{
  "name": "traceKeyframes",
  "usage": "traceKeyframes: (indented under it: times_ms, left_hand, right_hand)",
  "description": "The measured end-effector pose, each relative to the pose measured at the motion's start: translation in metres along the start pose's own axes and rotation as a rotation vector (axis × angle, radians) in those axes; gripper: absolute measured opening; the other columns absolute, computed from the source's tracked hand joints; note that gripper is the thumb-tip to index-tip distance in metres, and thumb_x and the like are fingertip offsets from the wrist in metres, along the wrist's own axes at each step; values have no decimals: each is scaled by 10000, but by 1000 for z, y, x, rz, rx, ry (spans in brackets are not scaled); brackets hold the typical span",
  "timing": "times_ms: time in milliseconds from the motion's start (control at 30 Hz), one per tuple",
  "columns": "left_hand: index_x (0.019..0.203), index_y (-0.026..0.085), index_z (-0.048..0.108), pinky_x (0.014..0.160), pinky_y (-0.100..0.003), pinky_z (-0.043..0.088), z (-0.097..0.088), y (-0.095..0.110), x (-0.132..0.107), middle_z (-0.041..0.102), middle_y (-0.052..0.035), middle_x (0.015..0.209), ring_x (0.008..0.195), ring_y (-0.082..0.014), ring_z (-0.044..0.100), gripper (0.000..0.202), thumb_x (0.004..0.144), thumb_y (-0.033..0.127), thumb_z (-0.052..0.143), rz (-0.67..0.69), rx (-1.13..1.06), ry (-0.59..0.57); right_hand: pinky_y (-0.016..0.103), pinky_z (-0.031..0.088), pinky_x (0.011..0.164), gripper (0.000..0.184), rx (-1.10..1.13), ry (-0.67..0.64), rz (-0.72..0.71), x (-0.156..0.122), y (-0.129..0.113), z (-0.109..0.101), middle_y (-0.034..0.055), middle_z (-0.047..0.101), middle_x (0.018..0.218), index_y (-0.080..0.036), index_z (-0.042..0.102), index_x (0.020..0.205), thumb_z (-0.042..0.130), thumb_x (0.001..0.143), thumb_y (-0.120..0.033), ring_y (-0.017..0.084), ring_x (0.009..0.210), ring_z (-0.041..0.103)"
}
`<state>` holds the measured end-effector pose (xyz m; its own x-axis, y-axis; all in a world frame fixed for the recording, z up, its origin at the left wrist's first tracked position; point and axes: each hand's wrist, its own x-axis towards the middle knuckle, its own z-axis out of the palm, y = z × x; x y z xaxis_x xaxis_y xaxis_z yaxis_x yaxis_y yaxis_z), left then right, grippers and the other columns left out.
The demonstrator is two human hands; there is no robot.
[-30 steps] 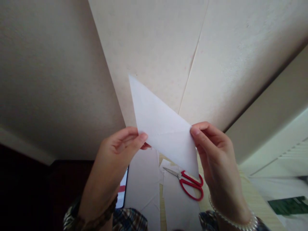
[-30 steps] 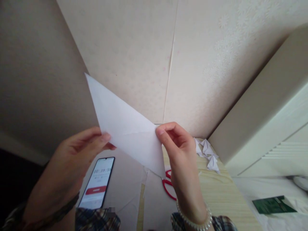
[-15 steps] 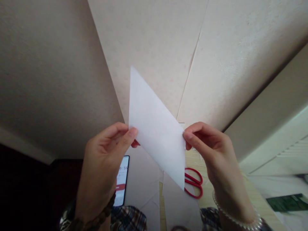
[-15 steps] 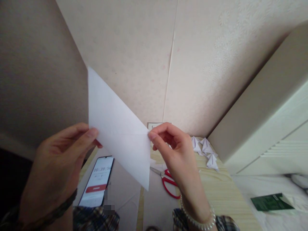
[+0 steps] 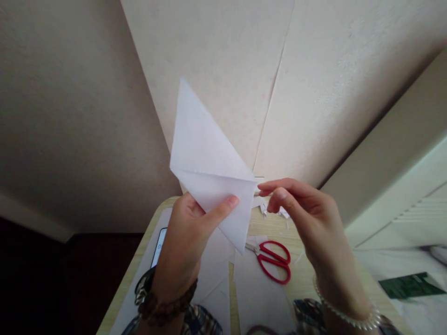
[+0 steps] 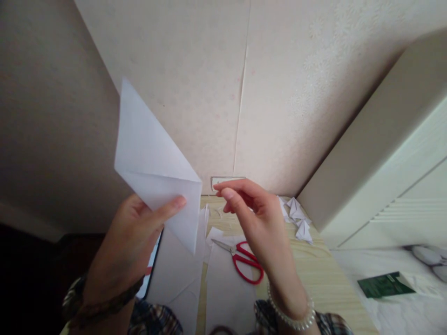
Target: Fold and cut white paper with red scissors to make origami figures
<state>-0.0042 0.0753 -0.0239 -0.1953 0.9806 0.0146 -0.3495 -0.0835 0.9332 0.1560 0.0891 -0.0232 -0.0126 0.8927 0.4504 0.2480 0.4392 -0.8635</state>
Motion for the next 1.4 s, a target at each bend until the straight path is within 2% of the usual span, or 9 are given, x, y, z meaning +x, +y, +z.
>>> traceKeyframes:
  times_ms: [100, 200, 300, 467, 633, 833, 1033, 1233, 1400]
  left_hand:
    - [794, 174, 753, 669, -215, 574, -3, 4, 2, 778, -31, 805, 764, -186, 724, 199, 614, 223, 822, 72, -57, 65]
    - [806, 190, 744, 695, -183, 560, -6, 9, 2, 763, 2, 782, 799, -161, 714, 163, 654, 206, 800, 136, -116, 81]
    - [776, 202, 731, 674, -140, 538, -8, 13, 1, 736, 20, 741, 791, -136, 698, 109, 680, 201, 785, 162, -145, 115]
    - [669, 191, 684, 318, -109, 324, -9, 15, 0, 642, 41, 633, 456, -49, 502, 82, 705, 198, 758, 122, -196, 66]
    - [719, 178, 692, 313, -126, 363, -10, 15, 0, 648, 28, 664, 469, -61, 510, 72, 709, 209, 756, 116, -199, 17]
    - [697, 166, 701, 364, -114, 428, -10, 16, -1, 689, 31, 660, 527, -82, 579, 99, 638, 156, 780, 115, -122, 17]
    - [693, 155, 707, 403, -119, 434, -7, 20, -5, 693, 26, 653, 523, -70, 550, 112, 609, 142, 780, 106, -73, 21]
    - [642, 168, 680, 387, -136, 408, -2, 23, -9, 657, 37, 615, 537, -84, 553, 135, 564, 110, 774, 78, -110, 73]
    - [638, 178, 667, 380, -136, 402, -1, 23, -9, 631, 55, 592, 529, -80, 529, 154, 553, 118, 782, 85, -123, 68]
  right_hand:
    - [284, 471, 623, 180, -347, -205, 63, -6, 26, -22, 29, 678, 721, -186, 690, 802, 591, 851, -328, 164, 664, 609]
    - [345, 493, 705, 91, -629, -496, 96, -26, 59, -37, 71, 692, 830, -173, 667, 835, 597, 828, -230, 216, 770, 636]
    - [388, 500, 794, 156, -817, -712, 146, -53, 83, -39, 106, 668, 944, -155, 660, 904, 581, 786, -90, 248, 881, 624]
    - [407, 493, 818, 252, -949, -765, 208, -78, 101, -34, 129, 640, 1015, -152, 635, 932, 544, 735, -22, 264, 901, 612]
    - [400, 493, 793, 278, -929, -715, 257, -83, 114, -32, 149, 631, 1022, -144, 586, 949, 544, 702, -22, 267, 885, 618]
    - [372, 478, 760, 200, -837, -652, 274, -79, 119, -32, 115, 653, 921, -160, 575, 879, 573, 699, -74, 255, 837, 621]
    - [284, 479, 614, 31, -642, -626, 287, -70, 99, -37, 46, 656, 733, -174, 578, 781, 548, 780, -168, 171, 653, 601]
    - [314, 509, 707, 206, 82, -509, 479, -62, 74, -41, 38, 648, 826, -175, 608, 862, 693, 761, -333, 176, 768, 619]
    - [304, 503, 742, 391, 392, -459, 512, -57, 53, -31, 19, 648, 861, -221, 599, 1027, 774, 702, -352, 157, 773, 622]
